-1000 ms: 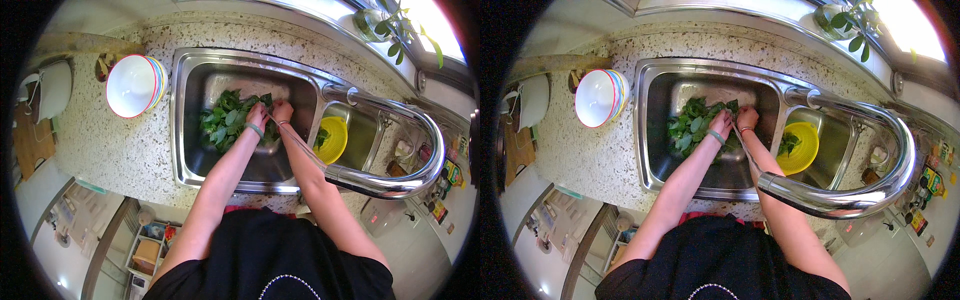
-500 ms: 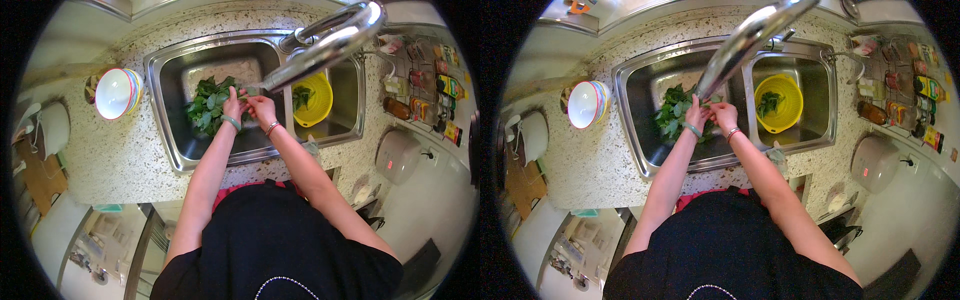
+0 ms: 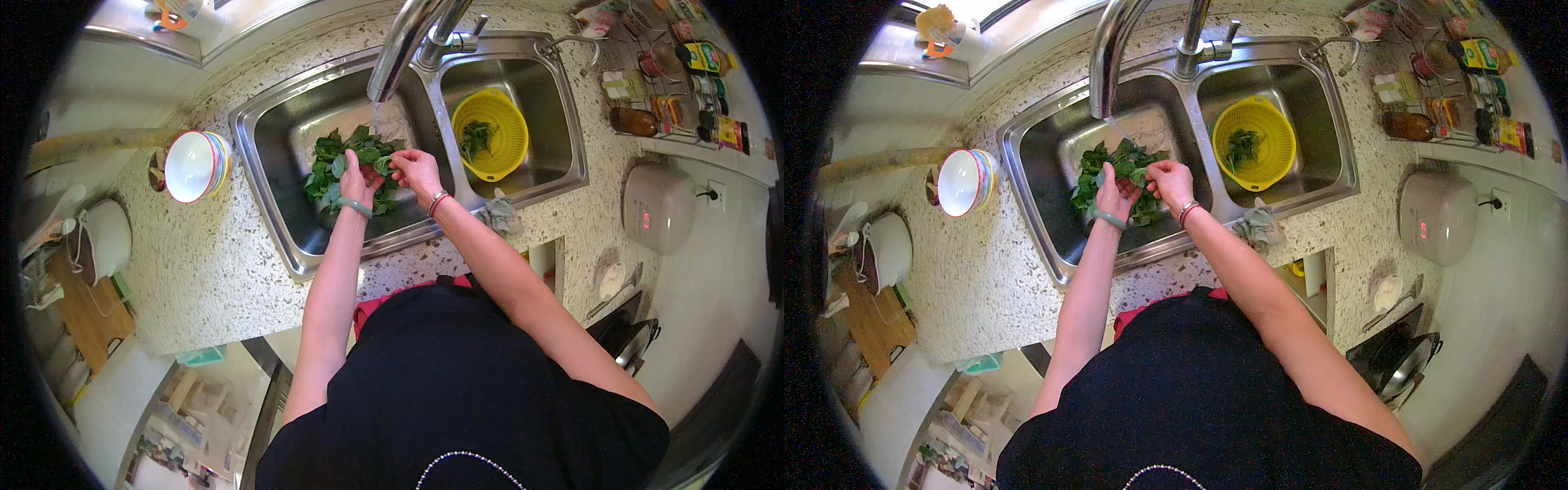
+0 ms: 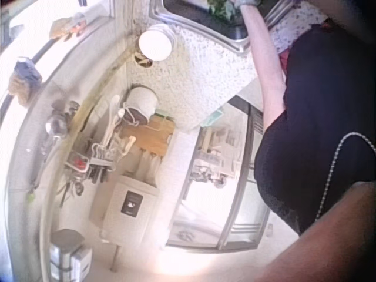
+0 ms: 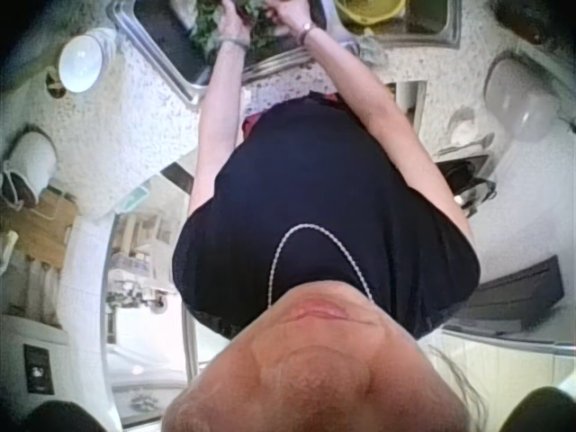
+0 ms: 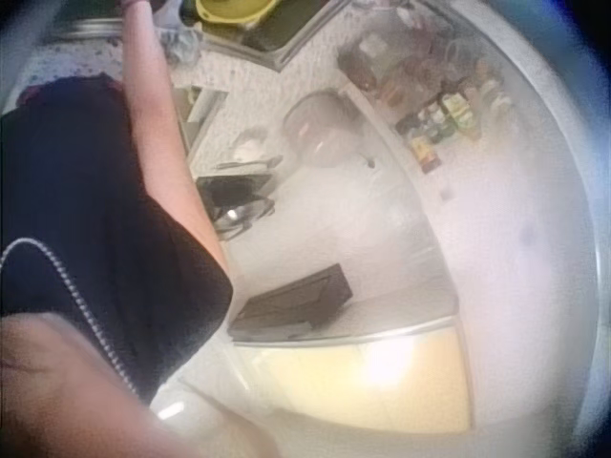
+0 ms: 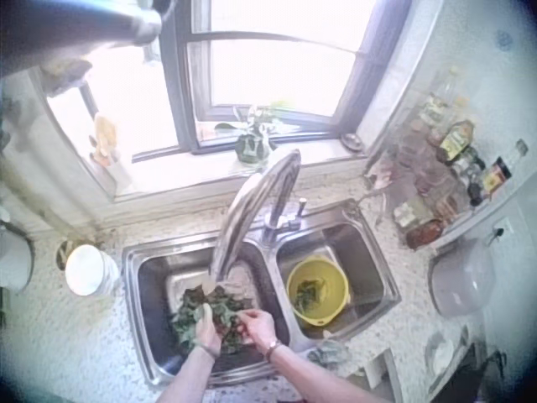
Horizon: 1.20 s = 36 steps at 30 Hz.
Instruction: The person unpacks leafy green vegetables from a plastic bag into a kitchen sink. They then place a portion of the greens back into the bag, tie it, and store it in the refrigerator. Afterward, the person wipes the countertop with a cloth and proceeds to wash the remaining vegetables in the sink under running water.
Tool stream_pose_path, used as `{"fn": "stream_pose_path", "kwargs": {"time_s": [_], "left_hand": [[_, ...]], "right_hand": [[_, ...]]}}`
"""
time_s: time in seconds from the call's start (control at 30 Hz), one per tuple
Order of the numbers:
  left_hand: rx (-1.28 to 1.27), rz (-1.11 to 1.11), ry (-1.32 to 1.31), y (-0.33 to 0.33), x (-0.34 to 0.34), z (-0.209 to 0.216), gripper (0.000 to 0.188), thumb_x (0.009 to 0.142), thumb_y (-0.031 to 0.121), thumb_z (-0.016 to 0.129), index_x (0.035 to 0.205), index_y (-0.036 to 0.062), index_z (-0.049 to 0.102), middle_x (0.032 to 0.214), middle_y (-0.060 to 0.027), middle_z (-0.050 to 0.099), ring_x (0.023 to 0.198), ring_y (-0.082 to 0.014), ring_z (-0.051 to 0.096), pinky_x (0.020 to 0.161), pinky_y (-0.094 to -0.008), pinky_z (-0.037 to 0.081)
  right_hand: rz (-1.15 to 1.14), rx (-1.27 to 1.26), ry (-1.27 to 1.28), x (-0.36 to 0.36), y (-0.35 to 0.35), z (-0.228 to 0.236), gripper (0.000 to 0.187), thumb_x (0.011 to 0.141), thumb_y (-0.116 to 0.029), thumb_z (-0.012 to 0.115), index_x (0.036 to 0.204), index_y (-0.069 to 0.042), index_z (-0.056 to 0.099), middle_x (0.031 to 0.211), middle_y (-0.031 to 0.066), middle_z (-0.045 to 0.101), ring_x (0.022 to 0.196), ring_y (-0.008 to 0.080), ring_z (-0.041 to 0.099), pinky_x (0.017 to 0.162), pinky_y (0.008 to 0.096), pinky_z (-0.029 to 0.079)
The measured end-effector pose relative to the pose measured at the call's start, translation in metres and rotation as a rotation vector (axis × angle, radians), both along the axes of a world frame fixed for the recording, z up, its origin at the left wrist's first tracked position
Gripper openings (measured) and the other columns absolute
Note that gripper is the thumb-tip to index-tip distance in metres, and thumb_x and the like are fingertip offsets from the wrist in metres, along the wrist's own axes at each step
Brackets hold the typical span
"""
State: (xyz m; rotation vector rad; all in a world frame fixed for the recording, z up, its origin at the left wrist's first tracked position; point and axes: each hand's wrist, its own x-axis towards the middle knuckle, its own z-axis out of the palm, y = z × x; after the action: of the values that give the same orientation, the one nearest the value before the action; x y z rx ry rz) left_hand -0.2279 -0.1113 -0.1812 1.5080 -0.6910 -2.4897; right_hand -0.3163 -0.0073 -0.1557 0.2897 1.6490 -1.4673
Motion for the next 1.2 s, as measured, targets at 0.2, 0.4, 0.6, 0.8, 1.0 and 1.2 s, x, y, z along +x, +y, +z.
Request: {"fn": "stream_pose_path", "kwargs": {"time_s": [0.2, 0.4, 0.6, 0.8, 1.0, 1.2], "left_hand": [[-0.092, -0.146, 0.124, 0.008, 0.004, 0.004, 0.026, 0.089, 0.023, 0.064, 0.111, 0.0108, 0.062, 0.097, 0.002, 0.063, 0.084, -0.0087, 0.057, 0.062, -0.0242, 0.047], [-0.107, -0.056, 0.1, -0.007, 0.02, -0.01, 0.025, 0.087, 0.023, 0.066, 0.11, 0.0131, 0.063, 0.094, 0.0037, 0.063, 0.075, -0.0069, 0.055, 0.063, -0.0228, 0.046], [-0.039, -0.171, 0.181, -0.002, 0.015, 0.015, 0.033, 0.087, 0.027, 0.066, 0.115, 0.012, 0.057, 0.097, 0.0007, 0.061, 0.077, -0.011, 0.057, 0.07, -0.0264, 0.049], [-0.01, -0.059, 0.108, -0.004, 0.019, -0.01, 0.02, 0.087, 0.027, 0.066, 0.1, 0.0131, 0.059, 0.087, 0.0016, 0.062, 0.076, -0.0109, 0.06, 0.064, -0.0265, 0.049], [0.11, -0.028, 0.197, -0.01, 0.029, -0.015, 0.025, 0.093, 0.024, 0.057, 0.113, 0.0091, 0.055, 0.103, -0.0075, 0.061, 0.092, -0.0203, 0.06, 0.082, -0.0363, 0.051], [0.005, -0.001, 0.173, -0.003, 0.035, -0.006, 0.023, 0.093, 0.02, 0.056, 0.113, 0.0079, 0.057, 0.103, -0.0085, 0.062, 0.092, -0.0186, 0.06, 0.081, -0.0337, 0.05]], "right_hand": [[-0.024, -0.057, -0.075, 0.002, 0.003, 0.0, 0.018, 0.084, -0.015, 0.064, 0.093, 0.001, 0.063, 0.077, 0.0046, 0.064, 0.057, 0.0092, 0.059, 0.045, 0.0212, 0.044], [-0.088, -0.131, -0.146, 0.004, 0.008, -0.002, 0.015, 0.087, -0.013, 0.063, 0.096, -0.001, 0.061, 0.079, 0.0038, 0.063, 0.061, 0.009, 0.059, 0.051, 0.0209, 0.048], [-0.086, -0.098, -0.15, 0.007, 0.001, 0.001, 0.018, 0.088, -0.018, 0.063, 0.097, -0.002, 0.061, 0.079, 0.003, 0.064, 0.063, 0.0094, 0.06, 0.051, 0.0214, 0.048], [-0.035, -0.06, -0.092, 0.007, -0.003, 0.007, 0.021, 0.088, -0.018, 0.063, 0.101, -0.002, 0.061, 0.085, 0.0041, 0.065, 0.065, 0.0101, 0.061, 0.054, 0.0226, 0.049], [0.043, -0.111, -0.174, 0.007, 0.001, 0.006, 0.034, 0.091, -0.021, 0.058, 0.118, 0.0, 0.056, 0.109, 0.0094, 0.061, 0.094, 0.0181, 0.06, 0.075, 0.0306, 0.052], [0.0, -0.227, -0.205, 0.011, 0.007, 0.005, 0.035, 0.091, -0.021, 0.058, 0.12, -0.001, 0.055, 0.113, 0.0097, 0.06, 0.1, 0.0199, 0.059, 0.079, 0.0325, 0.052]]}}
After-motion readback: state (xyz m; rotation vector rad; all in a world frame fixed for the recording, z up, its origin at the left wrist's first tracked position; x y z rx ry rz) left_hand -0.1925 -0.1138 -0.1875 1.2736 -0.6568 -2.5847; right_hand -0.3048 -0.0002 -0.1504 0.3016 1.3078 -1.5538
